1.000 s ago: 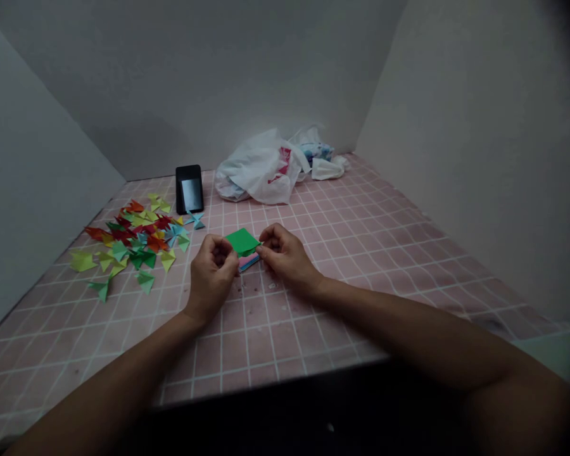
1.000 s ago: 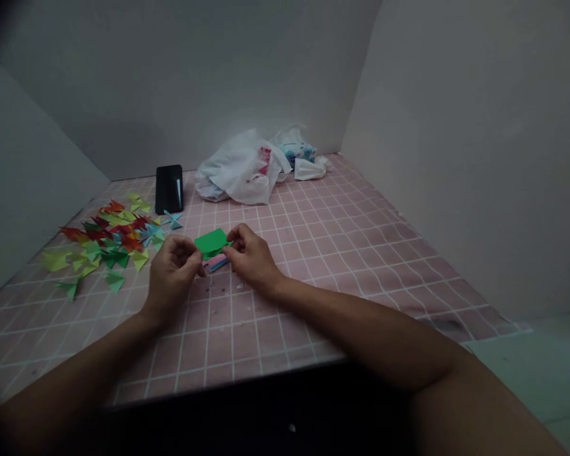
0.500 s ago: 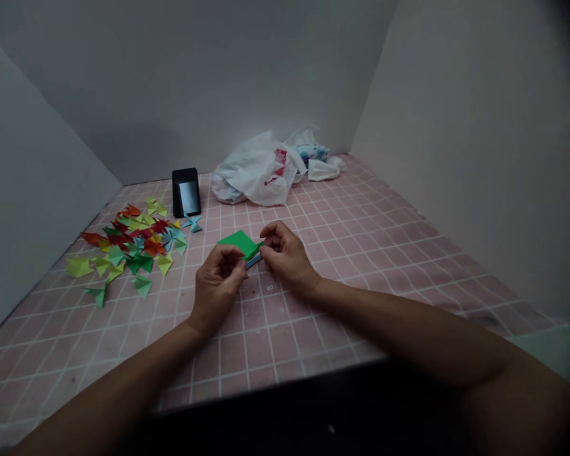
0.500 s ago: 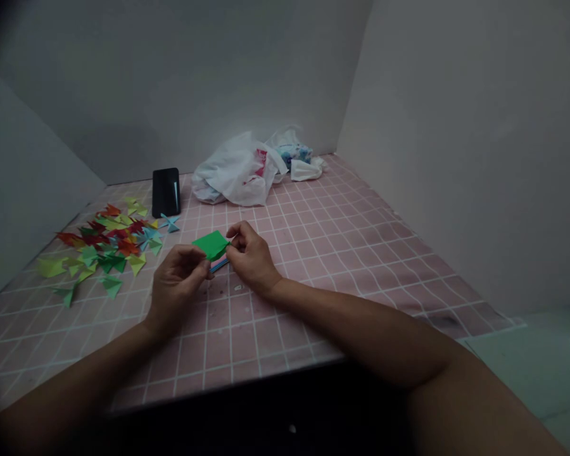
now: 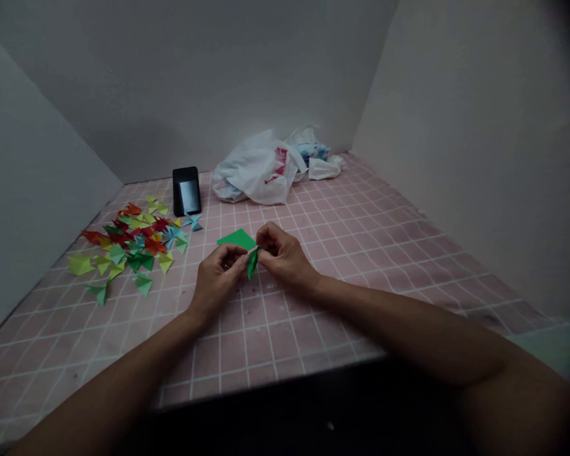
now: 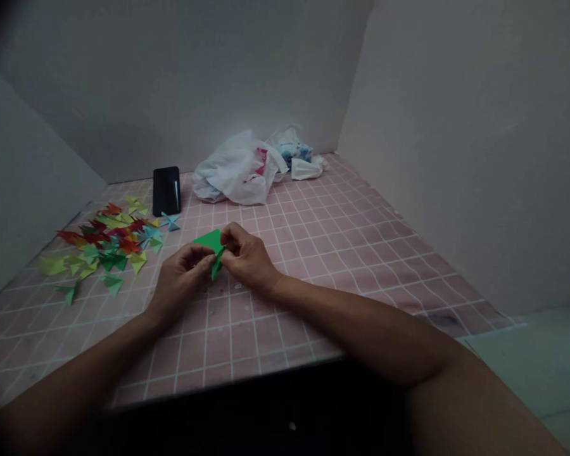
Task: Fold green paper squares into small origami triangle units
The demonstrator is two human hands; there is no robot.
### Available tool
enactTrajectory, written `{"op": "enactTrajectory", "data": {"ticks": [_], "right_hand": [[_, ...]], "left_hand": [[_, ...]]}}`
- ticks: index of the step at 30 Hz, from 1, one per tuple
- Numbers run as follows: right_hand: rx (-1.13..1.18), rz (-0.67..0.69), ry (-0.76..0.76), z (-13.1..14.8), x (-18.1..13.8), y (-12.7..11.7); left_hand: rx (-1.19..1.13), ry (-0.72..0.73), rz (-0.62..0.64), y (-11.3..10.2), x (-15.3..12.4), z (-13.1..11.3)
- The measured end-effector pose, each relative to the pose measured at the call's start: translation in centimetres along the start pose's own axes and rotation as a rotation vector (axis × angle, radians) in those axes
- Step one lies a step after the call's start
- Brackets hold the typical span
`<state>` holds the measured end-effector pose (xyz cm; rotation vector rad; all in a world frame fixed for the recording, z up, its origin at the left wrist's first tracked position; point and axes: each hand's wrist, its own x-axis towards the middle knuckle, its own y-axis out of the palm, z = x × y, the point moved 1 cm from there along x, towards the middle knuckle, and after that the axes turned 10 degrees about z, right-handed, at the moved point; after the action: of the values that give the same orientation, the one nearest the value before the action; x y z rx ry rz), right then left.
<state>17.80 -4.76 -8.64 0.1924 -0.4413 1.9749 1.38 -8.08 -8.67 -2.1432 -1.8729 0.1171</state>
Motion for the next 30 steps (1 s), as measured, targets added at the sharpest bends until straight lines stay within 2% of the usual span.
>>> {"op": "enactTrajectory", "data": {"ticks": [5,8,16,30], "right_hand": [[-0.065,0.074,-0.042,0.2,-0.2,0.0],[-0.092,0.085,-0.031,0.1,-0.3,0.0],[-0.029,0.109,0.092,-0.7,0.0,0.1],[-0.089,0.213,0.116,-0.9,-0.1,0.2]], "left_hand": [[0.19,0.105,0.003,0.0,-0.1,0.1],[0.234,0.12,0.006,-0.1,0.0,0.0],[-0.002,-0.007,-0.005,-0.3,0.0,0.0],[-0.013,-0.018,-0.006,-0.3,0.1,0.5]]}}
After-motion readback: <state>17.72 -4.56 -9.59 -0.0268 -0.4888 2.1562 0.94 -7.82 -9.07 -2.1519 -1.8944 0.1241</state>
